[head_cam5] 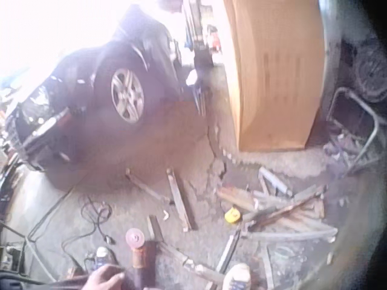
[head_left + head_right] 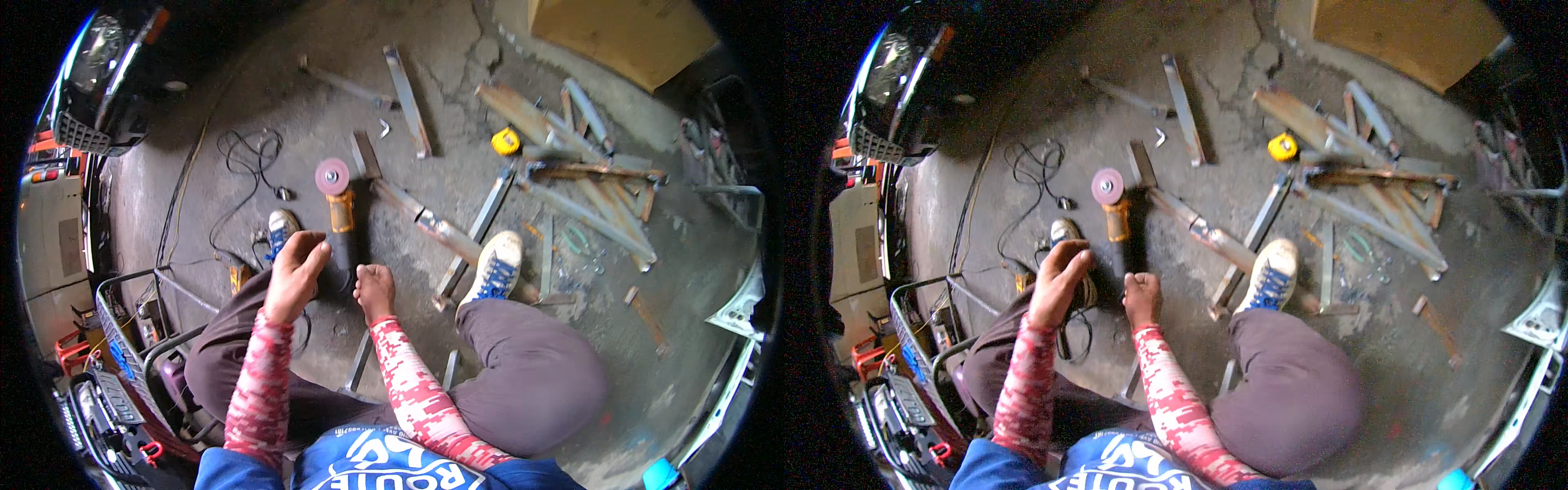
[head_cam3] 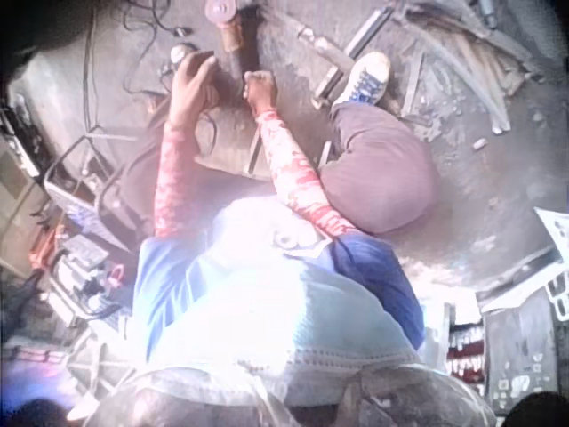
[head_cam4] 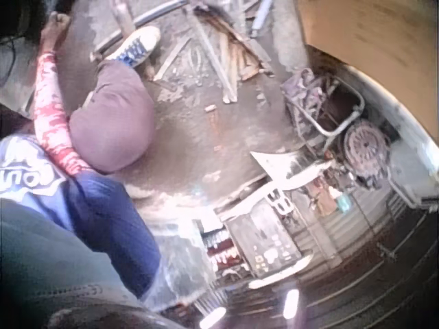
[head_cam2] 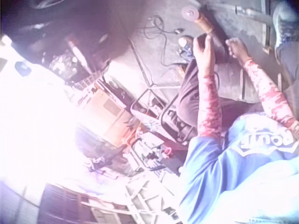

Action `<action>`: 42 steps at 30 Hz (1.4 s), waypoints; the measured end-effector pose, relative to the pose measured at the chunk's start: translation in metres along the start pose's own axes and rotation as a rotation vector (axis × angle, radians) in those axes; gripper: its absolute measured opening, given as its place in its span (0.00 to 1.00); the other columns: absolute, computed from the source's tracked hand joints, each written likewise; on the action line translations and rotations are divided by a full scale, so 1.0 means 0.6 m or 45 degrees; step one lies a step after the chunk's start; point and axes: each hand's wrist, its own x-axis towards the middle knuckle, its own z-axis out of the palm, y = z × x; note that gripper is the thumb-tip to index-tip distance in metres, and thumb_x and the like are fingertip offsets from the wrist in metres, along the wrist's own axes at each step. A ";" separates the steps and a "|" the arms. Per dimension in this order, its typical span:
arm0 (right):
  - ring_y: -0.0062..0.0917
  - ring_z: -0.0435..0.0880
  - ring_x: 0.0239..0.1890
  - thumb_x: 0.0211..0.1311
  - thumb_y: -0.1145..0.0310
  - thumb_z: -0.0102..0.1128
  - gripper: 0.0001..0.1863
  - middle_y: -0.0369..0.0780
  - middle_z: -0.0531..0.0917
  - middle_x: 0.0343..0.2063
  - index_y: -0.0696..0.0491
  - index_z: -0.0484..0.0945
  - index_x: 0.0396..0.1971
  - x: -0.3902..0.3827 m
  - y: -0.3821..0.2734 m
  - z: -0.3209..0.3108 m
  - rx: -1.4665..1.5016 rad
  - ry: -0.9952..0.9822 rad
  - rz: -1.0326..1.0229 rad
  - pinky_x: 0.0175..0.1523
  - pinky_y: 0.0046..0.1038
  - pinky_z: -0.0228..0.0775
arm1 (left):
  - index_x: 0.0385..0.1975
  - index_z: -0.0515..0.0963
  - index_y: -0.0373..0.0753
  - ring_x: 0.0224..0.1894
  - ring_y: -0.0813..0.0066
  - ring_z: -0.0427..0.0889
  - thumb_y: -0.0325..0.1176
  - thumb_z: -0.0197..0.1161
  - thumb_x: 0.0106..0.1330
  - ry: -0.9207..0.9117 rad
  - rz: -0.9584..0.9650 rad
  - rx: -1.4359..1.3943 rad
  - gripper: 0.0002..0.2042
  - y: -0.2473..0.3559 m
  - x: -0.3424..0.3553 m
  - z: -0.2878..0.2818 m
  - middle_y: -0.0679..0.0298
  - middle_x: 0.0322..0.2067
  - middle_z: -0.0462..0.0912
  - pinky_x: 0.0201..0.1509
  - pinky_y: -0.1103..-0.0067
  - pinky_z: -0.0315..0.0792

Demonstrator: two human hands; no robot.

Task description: The person measures and marks a metal bar with a tape measure and pencil, then uses an angle grinder to cut the bar. The person handles several metal pieces and tools on the floor of a workshop.

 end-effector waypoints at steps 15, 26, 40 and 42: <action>0.17 0.81 0.37 0.68 0.75 0.62 0.14 0.35 0.81 0.36 0.56 0.75 0.52 -0.530 -0.408 -0.163 -0.362 -0.050 -1.337 0.45 0.21 0.76 | 0.46 0.77 0.32 0.44 0.41 0.86 0.47 0.69 0.64 -0.387 0.480 0.843 0.23 0.120 -0.123 -0.187 0.43 0.38 0.87 0.47 0.57 0.79; 0.24 0.87 0.38 0.62 0.58 0.75 0.28 0.42 0.88 0.41 0.57 0.78 0.56 -0.198 -0.455 -0.429 -1.278 0.373 -0.972 0.46 0.29 0.80 | 0.48 0.76 0.31 0.45 0.41 0.84 0.40 0.69 0.66 -0.524 0.432 0.851 0.20 0.108 -0.136 -0.159 0.43 0.38 0.84 0.48 0.58 0.77; 0.44 0.73 0.66 0.50 0.55 0.78 0.36 0.47 0.81 0.59 0.53 0.78 0.59 0.123 -0.220 -0.409 -2.411 0.246 -0.309 0.70 0.48 0.64 | 0.56 0.74 0.33 0.49 0.43 0.81 0.34 0.71 0.61 -0.568 0.112 0.923 0.25 0.150 -0.089 -0.121 0.46 0.45 0.81 0.54 0.61 0.75; 0.44 0.74 0.66 0.49 0.56 0.79 0.38 0.46 0.81 0.61 0.53 0.77 0.61 0.135 -0.227 -0.418 -2.370 0.196 -0.310 0.69 0.49 0.65 | 0.56 0.75 0.34 0.50 0.45 0.81 0.35 0.73 0.60 -0.580 0.127 1.011 0.25 0.156 -0.086 -0.117 0.48 0.45 0.82 0.55 0.61 0.75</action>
